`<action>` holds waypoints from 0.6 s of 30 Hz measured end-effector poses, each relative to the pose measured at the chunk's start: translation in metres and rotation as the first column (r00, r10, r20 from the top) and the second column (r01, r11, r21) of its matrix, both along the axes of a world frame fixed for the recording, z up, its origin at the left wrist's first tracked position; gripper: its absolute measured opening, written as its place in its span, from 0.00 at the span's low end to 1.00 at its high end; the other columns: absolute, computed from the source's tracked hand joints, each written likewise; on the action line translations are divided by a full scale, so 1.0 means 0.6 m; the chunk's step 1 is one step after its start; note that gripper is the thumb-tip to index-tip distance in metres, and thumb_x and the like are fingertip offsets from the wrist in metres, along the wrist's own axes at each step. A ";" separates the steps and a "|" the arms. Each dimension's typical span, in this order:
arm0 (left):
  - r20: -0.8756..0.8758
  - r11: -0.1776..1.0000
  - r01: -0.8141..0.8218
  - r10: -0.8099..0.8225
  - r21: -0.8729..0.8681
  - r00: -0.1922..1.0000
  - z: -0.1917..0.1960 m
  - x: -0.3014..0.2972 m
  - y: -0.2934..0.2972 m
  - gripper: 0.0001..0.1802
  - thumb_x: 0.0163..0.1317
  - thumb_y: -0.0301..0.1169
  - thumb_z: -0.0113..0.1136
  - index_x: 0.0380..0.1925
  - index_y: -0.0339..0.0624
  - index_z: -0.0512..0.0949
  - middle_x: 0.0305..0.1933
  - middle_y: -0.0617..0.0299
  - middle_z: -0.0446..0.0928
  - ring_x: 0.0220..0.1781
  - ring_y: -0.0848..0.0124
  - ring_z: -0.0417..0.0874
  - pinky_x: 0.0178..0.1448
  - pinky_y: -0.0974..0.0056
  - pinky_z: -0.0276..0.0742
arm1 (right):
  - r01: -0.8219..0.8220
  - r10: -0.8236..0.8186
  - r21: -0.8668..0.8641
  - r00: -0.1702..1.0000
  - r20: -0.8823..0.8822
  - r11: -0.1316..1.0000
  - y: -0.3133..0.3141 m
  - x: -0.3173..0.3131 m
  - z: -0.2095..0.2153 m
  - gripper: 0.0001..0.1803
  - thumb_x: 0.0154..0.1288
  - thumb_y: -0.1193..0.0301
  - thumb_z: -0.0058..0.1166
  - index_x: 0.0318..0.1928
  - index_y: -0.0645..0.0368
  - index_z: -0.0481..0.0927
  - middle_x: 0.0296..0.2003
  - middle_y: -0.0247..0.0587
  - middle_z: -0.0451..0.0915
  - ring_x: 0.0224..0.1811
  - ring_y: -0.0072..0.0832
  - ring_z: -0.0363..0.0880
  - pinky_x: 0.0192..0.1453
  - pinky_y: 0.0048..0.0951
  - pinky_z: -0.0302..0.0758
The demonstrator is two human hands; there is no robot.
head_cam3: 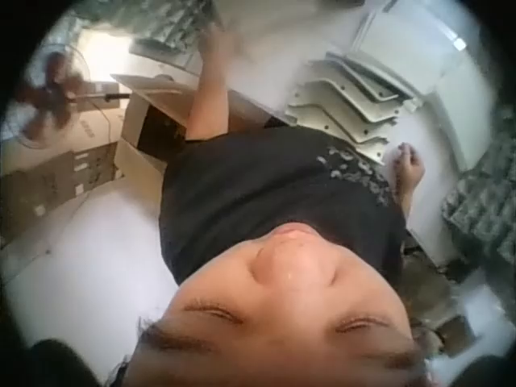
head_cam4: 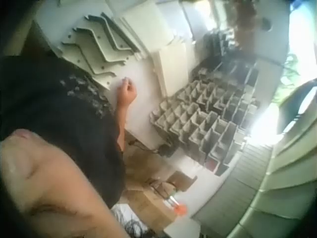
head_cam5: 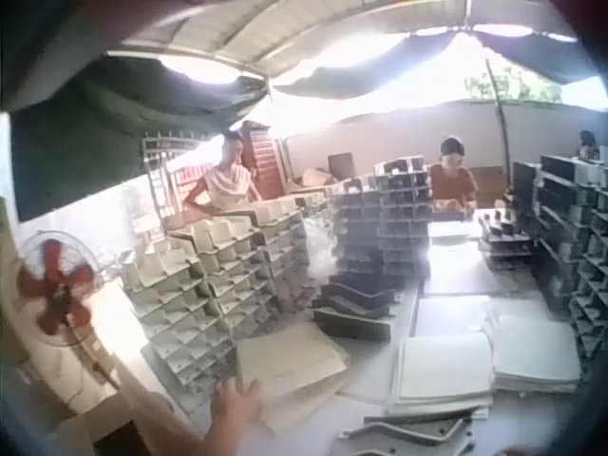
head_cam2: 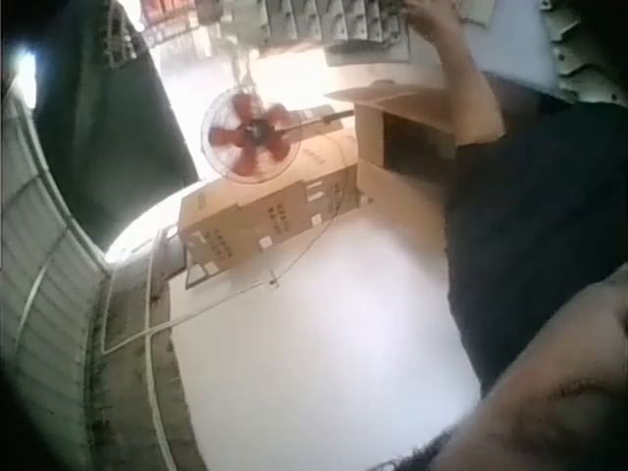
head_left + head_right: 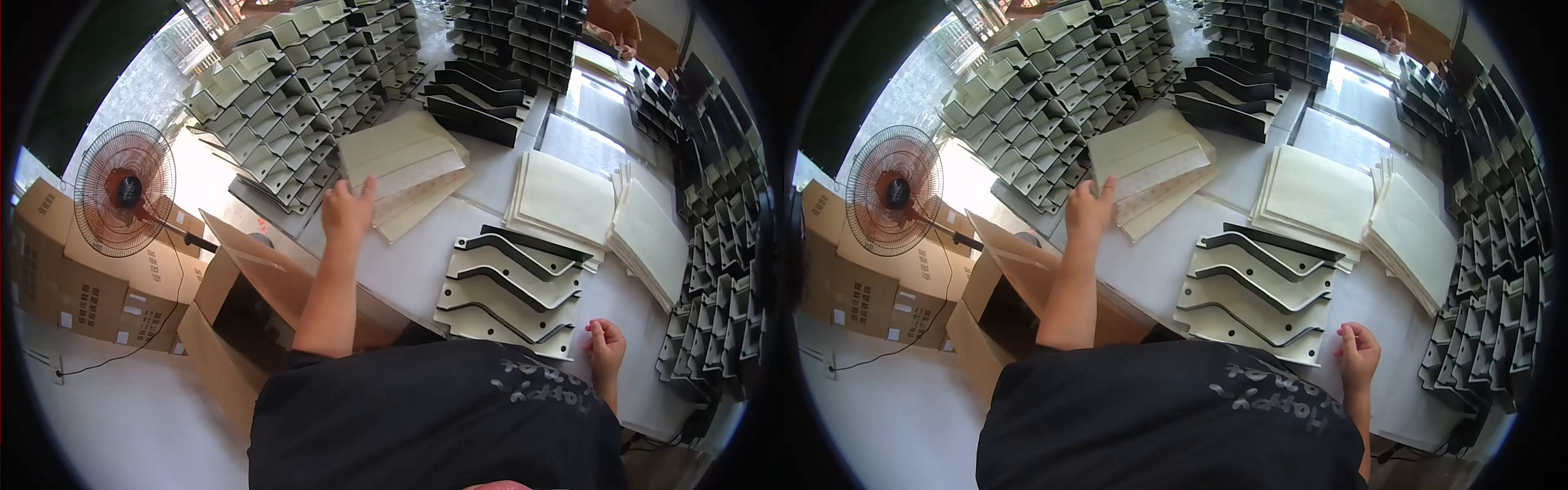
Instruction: The person applies adhesive strips to white plastic components by hand in an assembly-line style task.
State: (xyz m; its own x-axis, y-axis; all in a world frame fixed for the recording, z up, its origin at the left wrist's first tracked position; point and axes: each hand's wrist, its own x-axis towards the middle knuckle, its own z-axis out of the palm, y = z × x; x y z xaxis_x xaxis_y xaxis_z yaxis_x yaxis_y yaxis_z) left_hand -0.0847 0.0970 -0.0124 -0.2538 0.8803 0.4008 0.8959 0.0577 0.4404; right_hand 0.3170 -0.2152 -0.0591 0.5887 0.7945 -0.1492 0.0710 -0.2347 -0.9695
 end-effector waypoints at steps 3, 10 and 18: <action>-0.046 0.996 -0.066 0.064 -0.060 0.997 -0.048 -0.057 0.051 0.29 0.55 0.54 0.63 0.38 0.36 0.81 0.37 0.47 0.81 0.40 0.55 0.82 0.44 0.57 0.77 | -0.026 0.022 0.033 0.992 0.126 0.999 0.041 -0.002 0.037 0.08 0.66 0.72 0.55 0.39 0.65 0.80 0.29 0.34 0.79 0.21 0.16 0.71 0.24 0.17 0.67; 0.808 0.978 0.128 -0.206 0.162 0.552 -0.095 -0.089 0.047 0.14 0.56 0.33 0.67 0.35 0.33 0.80 0.30 0.61 0.81 0.33 0.68 0.81 0.40 0.64 0.78 | -0.538 0.350 0.121 0.687 0.637 0.834 0.269 -0.153 0.193 0.03 0.59 0.78 0.58 0.35 0.62 0.81 0.29 0.39 0.78 0.25 0.21 0.75 0.28 0.20 0.72; 0.965 0.945 0.323 0.042 0.045 -0.259 -0.066 -0.078 0.025 0.10 0.63 0.24 0.59 0.44 0.36 0.77 0.38 0.60 0.80 0.39 0.69 0.81 0.45 0.65 0.80 | -0.904 0.341 0.034 0.195 0.920 0.425 0.556 -0.437 0.144 0.06 0.54 0.74 0.57 0.34 0.59 0.83 0.36 0.39 0.82 0.42 0.39 0.79 0.47 0.36 0.76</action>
